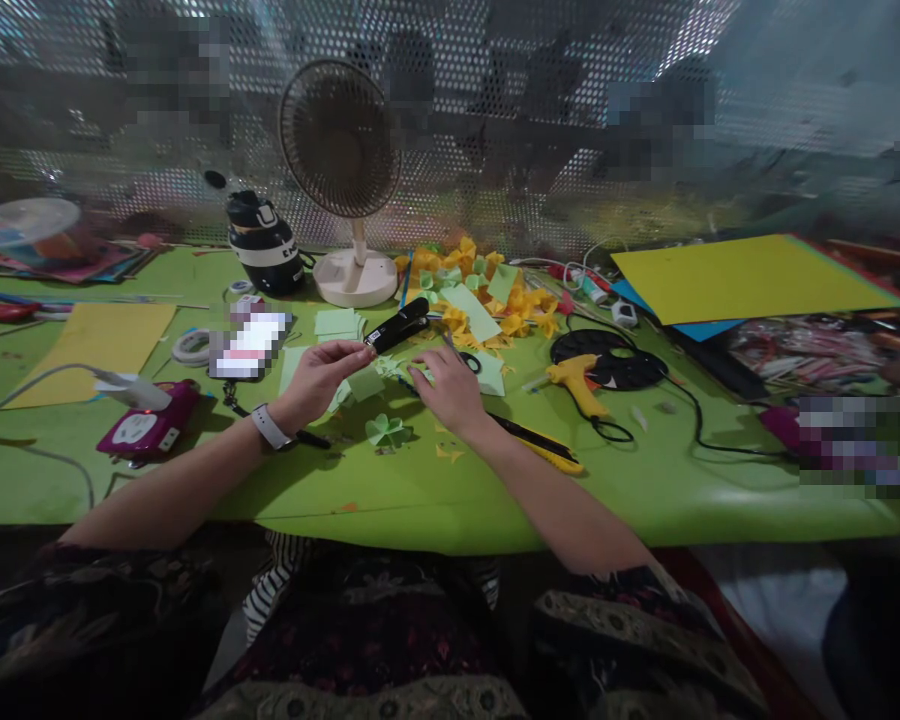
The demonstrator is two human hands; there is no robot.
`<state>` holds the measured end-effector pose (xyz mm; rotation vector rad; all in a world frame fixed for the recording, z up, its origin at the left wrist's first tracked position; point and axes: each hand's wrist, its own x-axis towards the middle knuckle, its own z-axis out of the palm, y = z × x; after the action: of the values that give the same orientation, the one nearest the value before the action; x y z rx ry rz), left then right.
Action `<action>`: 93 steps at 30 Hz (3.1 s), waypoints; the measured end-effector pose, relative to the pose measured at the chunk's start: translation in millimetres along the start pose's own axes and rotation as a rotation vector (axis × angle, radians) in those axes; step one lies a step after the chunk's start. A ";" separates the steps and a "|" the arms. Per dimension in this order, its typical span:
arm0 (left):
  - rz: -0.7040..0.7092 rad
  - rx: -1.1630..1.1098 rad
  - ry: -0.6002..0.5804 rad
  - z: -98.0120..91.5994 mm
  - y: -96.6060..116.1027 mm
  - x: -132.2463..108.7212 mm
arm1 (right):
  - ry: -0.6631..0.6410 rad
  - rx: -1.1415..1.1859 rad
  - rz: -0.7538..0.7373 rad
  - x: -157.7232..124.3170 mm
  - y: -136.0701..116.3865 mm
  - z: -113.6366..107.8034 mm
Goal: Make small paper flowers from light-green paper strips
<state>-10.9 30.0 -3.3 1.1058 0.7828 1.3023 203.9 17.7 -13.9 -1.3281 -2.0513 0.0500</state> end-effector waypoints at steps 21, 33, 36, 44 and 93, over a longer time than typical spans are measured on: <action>0.331 0.552 -0.184 0.3 -1.6 -7.3 | -0.102 -0.052 -0.287 -4.8 -13.4 -4.3; 0.345 0.721 -0.124 -10.2 9.5 -0.8 | -0.247 -0.084 -0.189 -6.9 -11.4 -4.5; 0.385 0.725 -0.142 -15.6 10.1 4.8 | -0.366 -0.130 -0.128 -7.6 -12.2 -4.5; 0.392 0.835 -0.132 -21.6 12.8 10.4 | -0.434 -0.155 -0.040 -4.8 -11.2 -5.4; 0.094 1.632 -0.812 13.4 47.3 -26.7 | -0.773 -0.073 -0.005 11.6 -24.3 -55.4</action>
<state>-18.4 -2.2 41.7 2.6832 1.0940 -0.1126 212.8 -2.1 43.8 -1.4935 -2.7026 0.5687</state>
